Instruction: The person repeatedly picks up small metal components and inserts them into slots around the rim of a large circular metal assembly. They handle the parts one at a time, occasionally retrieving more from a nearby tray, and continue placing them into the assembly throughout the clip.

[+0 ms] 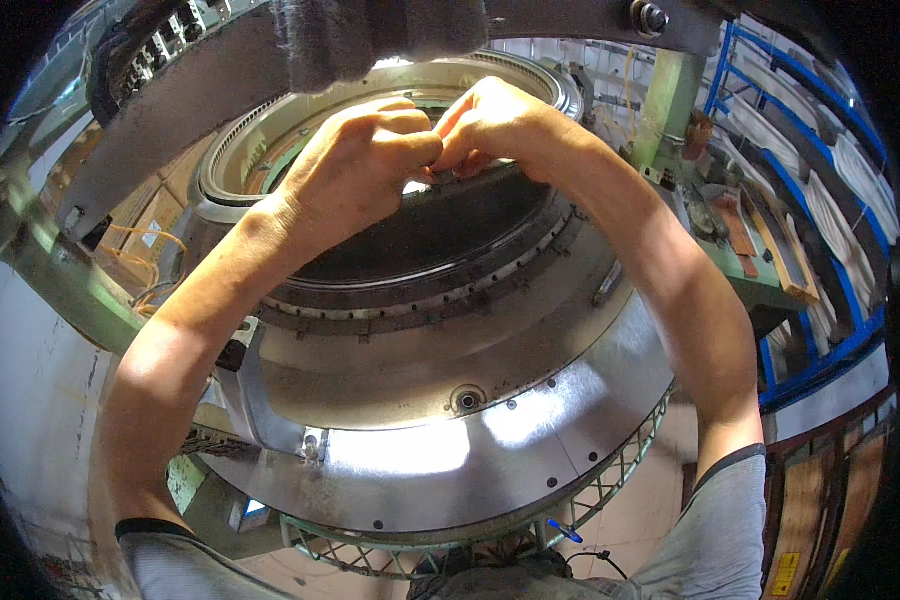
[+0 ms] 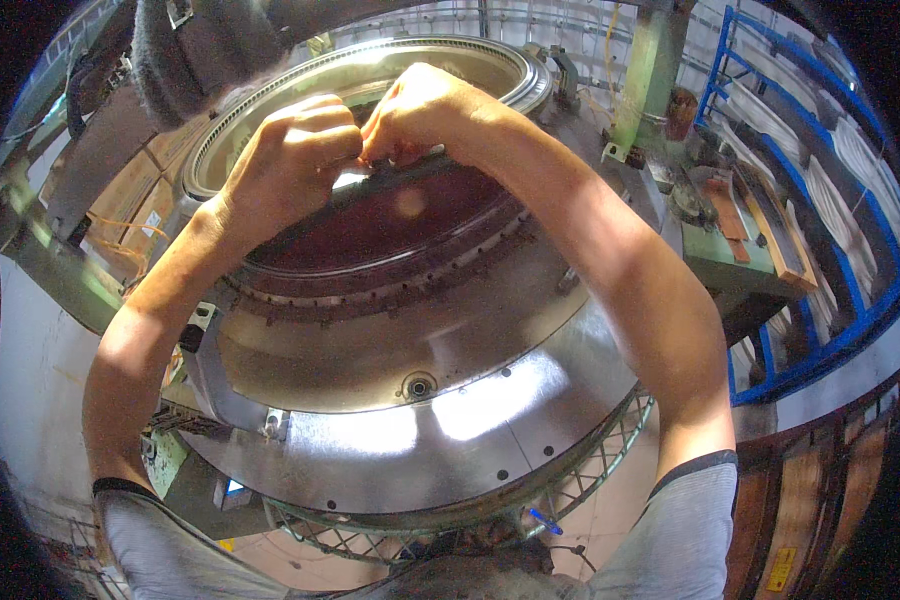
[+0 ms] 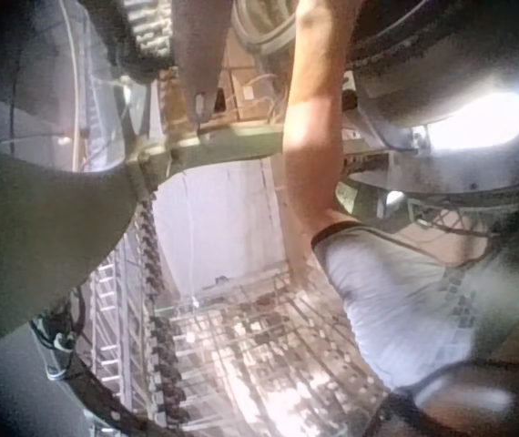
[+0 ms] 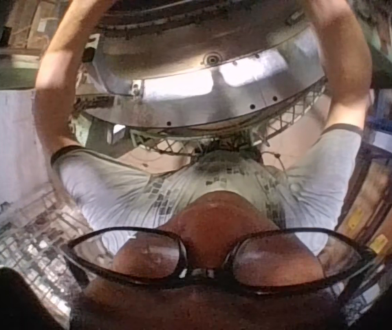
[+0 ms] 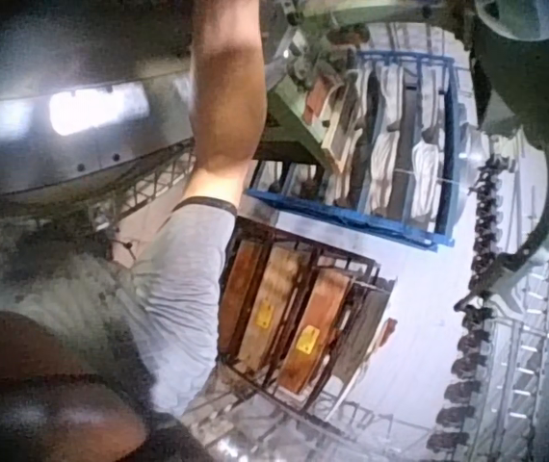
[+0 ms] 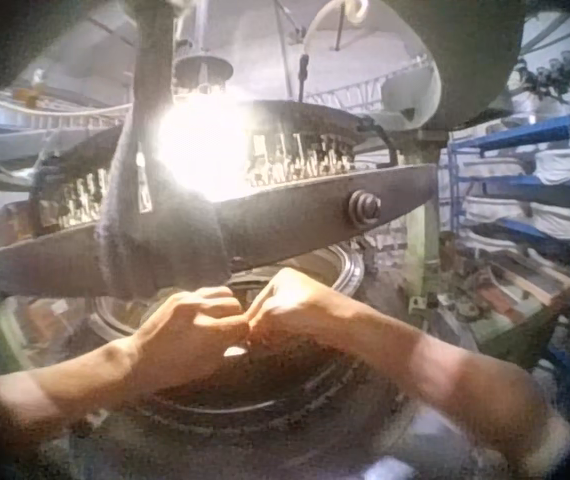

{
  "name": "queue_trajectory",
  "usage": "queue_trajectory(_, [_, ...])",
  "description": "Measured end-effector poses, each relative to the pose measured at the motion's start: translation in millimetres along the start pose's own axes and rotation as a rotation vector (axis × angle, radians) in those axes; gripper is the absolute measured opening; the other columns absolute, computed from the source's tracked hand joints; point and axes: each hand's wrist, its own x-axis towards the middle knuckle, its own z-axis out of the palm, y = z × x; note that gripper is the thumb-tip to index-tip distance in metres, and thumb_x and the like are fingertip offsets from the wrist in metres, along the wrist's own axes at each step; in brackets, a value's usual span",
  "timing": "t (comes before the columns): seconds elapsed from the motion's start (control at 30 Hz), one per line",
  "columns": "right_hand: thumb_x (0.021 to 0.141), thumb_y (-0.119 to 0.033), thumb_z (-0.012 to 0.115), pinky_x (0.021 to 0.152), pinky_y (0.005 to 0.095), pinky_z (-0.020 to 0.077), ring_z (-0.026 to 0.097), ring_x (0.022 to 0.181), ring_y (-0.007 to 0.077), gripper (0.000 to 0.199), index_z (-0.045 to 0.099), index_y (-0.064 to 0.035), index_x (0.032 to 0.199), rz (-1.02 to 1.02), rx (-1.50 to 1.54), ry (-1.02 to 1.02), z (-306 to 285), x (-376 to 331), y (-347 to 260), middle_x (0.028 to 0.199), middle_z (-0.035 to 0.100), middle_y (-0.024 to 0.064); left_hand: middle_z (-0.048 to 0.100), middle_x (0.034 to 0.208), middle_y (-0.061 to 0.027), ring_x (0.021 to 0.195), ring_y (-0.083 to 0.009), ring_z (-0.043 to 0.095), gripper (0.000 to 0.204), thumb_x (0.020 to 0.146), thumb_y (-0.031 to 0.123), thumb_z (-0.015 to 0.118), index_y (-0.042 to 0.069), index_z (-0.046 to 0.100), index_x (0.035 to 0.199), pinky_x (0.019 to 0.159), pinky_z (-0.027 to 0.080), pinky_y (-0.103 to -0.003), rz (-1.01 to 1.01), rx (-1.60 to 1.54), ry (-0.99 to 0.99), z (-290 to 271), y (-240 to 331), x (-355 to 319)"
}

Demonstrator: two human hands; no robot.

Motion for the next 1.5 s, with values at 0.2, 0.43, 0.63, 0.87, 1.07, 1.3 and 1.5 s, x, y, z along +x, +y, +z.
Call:
queue_trajectory(0.2, [0.069, -0.010, 0.083, 0.057, 0.0284, 0.0500, 0.061, 0.061, 0.0122, 0.020, 0.084, -0.0004, 0.088, 0.031, -0.013, 0.003, 1, -1, -5, 0.072, 0.073, 0.0060, 0.063, 0.088, -0.0082, 0.088, -0.0294, 0.067, 0.023, 0.074, -0.008, 0.069, 0.004, 0.068, 0.094, 0.078, 0.057, -0.040, 0.032, -0.025, 0.036, 1, 1, 1])
queue_trajectory(0.43, [0.069, -0.012, 0.085, 0.060, 0.0285, 0.0522, 0.064, 0.065, 0.0133, 0.022, 0.084, -0.0011, 0.089, 0.054, -0.021, 0.017, 1, -3, -9, 0.076, 0.074, 0.0057, 0.062, 0.083, -0.0077, 0.085, -0.0269, 0.066, 0.020, 0.074, -0.005, 0.072, 0.005, 0.069, 0.092, 0.077, 0.056, -0.039, 0.047, 0.013, 0.030, -2, 0, 2])
queue_trajectory(0.63, [0.068, -0.014, 0.086, 0.058, 0.0285, 0.0507, 0.062, 0.064, 0.0128, 0.023, 0.084, -0.0018, 0.088, 0.064, -0.055, 0.031, 0, 0, -7, 0.075, 0.074, 0.0051, 0.062, 0.083, -0.0086, 0.084, -0.0277, 0.066, 0.018, 0.076, -0.004, 0.072, 0.004, 0.068, 0.091, 0.076, 0.055, -0.039, 0.031, -0.023, 0.047, 0, 1, 3])
queue_trajectory(0.87, [0.068, -0.010, 0.083, 0.055, 0.0292, 0.0480, 0.059, 0.059, 0.0124, 0.020, 0.084, -0.0010, 0.086, 0.062, -0.018, 0.049, -1, -3, -5, 0.072, 0.073, 0.0057, 0.064, 0.086, -0.0095, 0.086, -0.0300, 0.066, 0.019, 0.076, -0.006, 0.071, 0.004, 0.068, 0.092, 0.077, 0.056, -0.041, 0.016, -0.003, 0.015, 3, 1, 5])
queue_trajectory(1.07, [0.075, -0.009, 0.077, 0.070, 0.0309, 0.0583, 0.068, 0.072, 0.0166, 0.022, 0.082, 0.0005, 0.094, 0.059, -0.052, 0.008, -8, -4, -4, 0.077, 0.073, 0.0082, 0.063, 0.089, -0.0097, 0.086, -0.0308, 0.066, 0.026, 0.075, -0.006, 0.073, 0.004, 0.070, 0.098, 0.077, 0.056, -0.041, 0.082, -0.050, 0.066, 10, 5, 12])
queue_trajectory(1.3, [0.069, -0.011, 0.084, 0.055, 0.0304, 0.0498, 0.061, 0.059, 0.0142, 0.019, 0.083, -0.0008, 0.086, -0.005, -0.028, -0.004, -4, -1, 0, 0.073, 0.073, 0.0057, 0.056, 0.081, -0.0140, 0.077, -0.0349, 0.059, 0.019, 0.074, -0.008, 0.074, -0.001, 0.059, 0.083, 0.069, 0.048, -0.044, 0.018, -0.096, 0.045, 3, 4, 8])
queue_trajectory(1.5, [0.069, -0.011, 0.086, 0.055, 0.0302, 0.0505, 0.063, 0.061, 0.0140, 0.018, 0.083, -0.0010, 0.084, 0.013, -0.065, -0.021, -4, 1, -7, 0.073, 0.074, 0.0052, 0.059, 0.082, -0.0115, 0.080, -0.0307, 0.063, 0.019, 0.074, -0.005, 0.074, 0.002, 0.063, 0.087, 0.072, 0.054, -0.041, 0.050, -0.022, -0.002, -1, 0, 8])
